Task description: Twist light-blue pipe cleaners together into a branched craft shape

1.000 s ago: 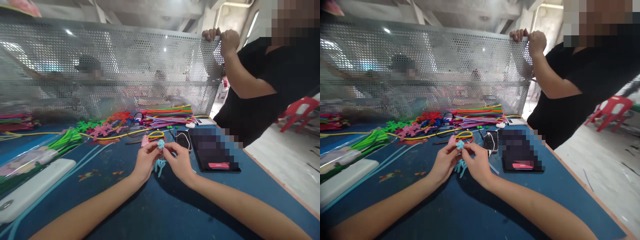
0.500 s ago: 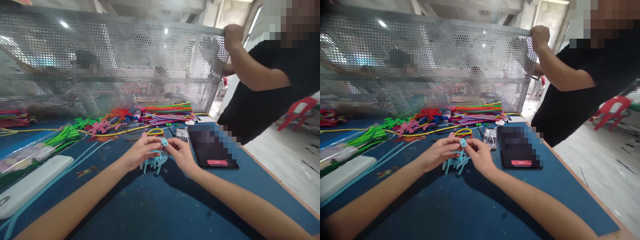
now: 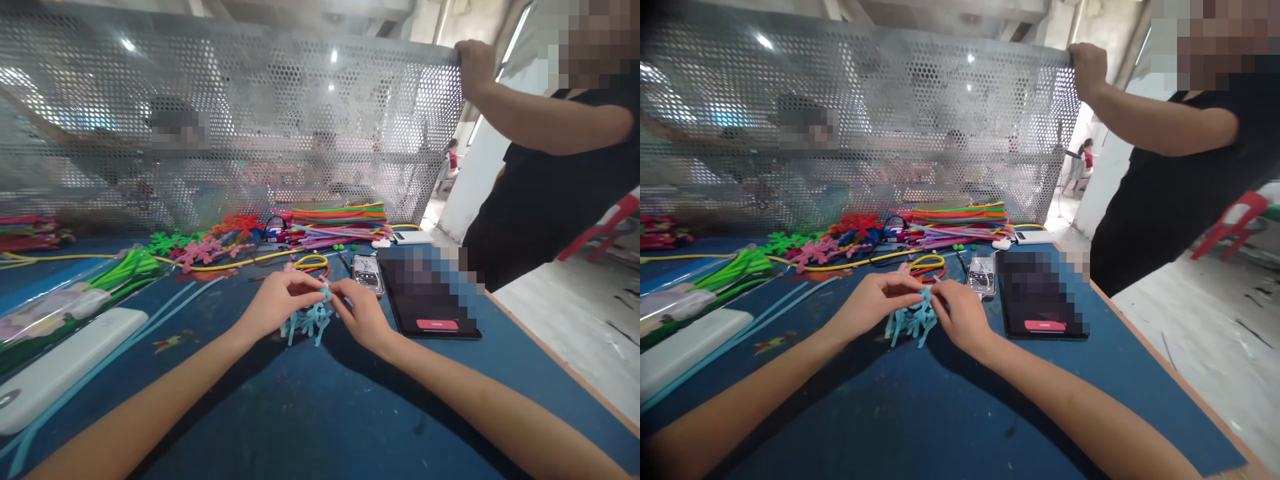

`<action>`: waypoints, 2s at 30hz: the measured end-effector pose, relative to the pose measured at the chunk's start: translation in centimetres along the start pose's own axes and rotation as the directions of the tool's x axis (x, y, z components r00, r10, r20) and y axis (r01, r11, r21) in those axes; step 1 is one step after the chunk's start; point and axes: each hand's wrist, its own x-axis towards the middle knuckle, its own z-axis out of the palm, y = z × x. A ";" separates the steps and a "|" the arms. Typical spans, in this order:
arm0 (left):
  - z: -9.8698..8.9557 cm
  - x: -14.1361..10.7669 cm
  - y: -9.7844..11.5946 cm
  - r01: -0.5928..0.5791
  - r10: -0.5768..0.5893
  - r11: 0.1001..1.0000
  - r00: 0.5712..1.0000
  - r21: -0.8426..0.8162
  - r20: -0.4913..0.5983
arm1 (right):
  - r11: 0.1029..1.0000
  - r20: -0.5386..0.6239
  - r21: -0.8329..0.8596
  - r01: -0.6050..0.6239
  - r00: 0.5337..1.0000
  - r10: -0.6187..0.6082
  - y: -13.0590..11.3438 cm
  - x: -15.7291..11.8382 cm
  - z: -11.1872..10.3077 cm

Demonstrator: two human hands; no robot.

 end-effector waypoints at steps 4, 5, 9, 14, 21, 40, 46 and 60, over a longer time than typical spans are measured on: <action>-0.1 0.1 -0.1 0.007 -0.008 1.000 1.000 0.007 0.018 | 0.991 0.023 -0.118 0.070 0.997 -0.068 0.1 -0.1 -0.1; -0.1 0.2 -0.2 0.010 -0.010 1.000 0.999 0.005 0.032 | 0.987 0.027 -0.138 0.077 0.997 -0.074 0.1 -0.1 0.0; -0.1 0.0 -0.3 -0.006 0.001 0.998 0.996 0.061 0.084 | 0.976 0.039 -0.192 0.102 0.995 -0.096 0.3 -0.3 0.2; 0.2 -0.7 0.6 -0.130 0.112 0.973 0.988 0.189 0.103 | 0.979 0.081 -0.159 0.128 0.990 -0.116 0.3 -0.6 0.5; 0.4 -1.0 1.1 -0.247 0.199 0.896 0.966 0.368 0.163 | 0.984 0.097 -0.164 0.063 0.994 -0.048 0.0 -0.8 0.6; 0.2 -0.4 -0.2 -0.125 0.067 0.921 0.984 0.370 0.164 | 0.827 -0.159 -0.428 0.364 0.871 -0.465 -3.0 -1.6 -0.5; 0.4 -0.9 0.1 -0.246 0.210 0.905 0.968 0.348 0.138 | 0.828 -0.193 -0.378 0.415 0.839 -0.509 -3.6 -1.6 -0.7; 0.1 -0.7 -2.9 -0.193 0.185 0.965 0.981 0.179 0.061 | 0.974 0.150 -0.205 0.098 0.986 -0.068 0.5 -1.4 0.7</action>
